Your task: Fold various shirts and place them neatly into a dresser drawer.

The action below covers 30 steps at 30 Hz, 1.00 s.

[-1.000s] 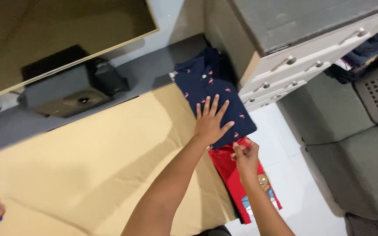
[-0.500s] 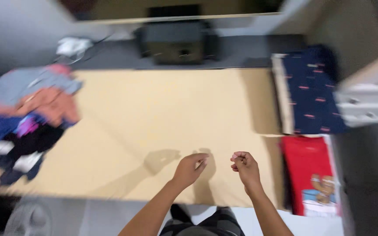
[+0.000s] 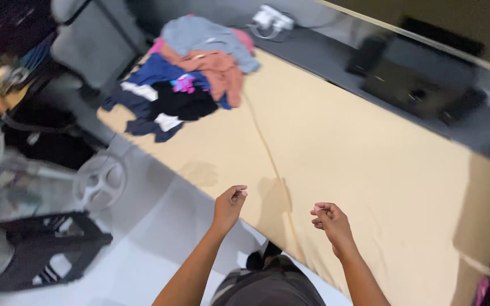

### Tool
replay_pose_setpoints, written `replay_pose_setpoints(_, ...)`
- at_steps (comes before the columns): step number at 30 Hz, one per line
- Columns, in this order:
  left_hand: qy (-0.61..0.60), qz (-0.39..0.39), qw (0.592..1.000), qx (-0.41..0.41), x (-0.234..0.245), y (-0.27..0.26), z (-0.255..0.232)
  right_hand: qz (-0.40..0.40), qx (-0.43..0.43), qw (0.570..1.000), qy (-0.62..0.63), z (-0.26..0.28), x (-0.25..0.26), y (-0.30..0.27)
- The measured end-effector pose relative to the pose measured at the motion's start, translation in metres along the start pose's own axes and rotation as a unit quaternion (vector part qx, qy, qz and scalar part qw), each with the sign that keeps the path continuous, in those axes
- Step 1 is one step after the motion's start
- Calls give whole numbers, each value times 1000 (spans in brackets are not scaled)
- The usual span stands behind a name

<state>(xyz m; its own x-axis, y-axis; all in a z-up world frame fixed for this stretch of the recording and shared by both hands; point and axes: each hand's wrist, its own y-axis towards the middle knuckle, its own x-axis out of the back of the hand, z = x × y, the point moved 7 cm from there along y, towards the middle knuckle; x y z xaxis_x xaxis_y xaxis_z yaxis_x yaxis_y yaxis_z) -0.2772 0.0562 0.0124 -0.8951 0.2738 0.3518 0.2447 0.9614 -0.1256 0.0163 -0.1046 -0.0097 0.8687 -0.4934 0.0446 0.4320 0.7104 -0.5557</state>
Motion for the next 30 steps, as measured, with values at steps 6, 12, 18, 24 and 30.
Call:
replay_pose_setpoints(6,-48,-66,996,26,44,26,38,54,-8,995,-78,33,-62,67)
replay_pose_setpoints(12,-38,-99,988,113,87,56,42,132,-3,982,-133,80,-150,97)
replay_pose_setpoints(18,122,-88,988,23,114,138,52,142,-1,972,-185,133,-232,141)
replay_pose_setpoints(24,170,-27,985,-11,131,259,72,84,88,967,-225,154,-297,257)
replay_pose_setpoints(30,321,103,941,4,123,351,76,-43,286,879,-380,196,-335,394)
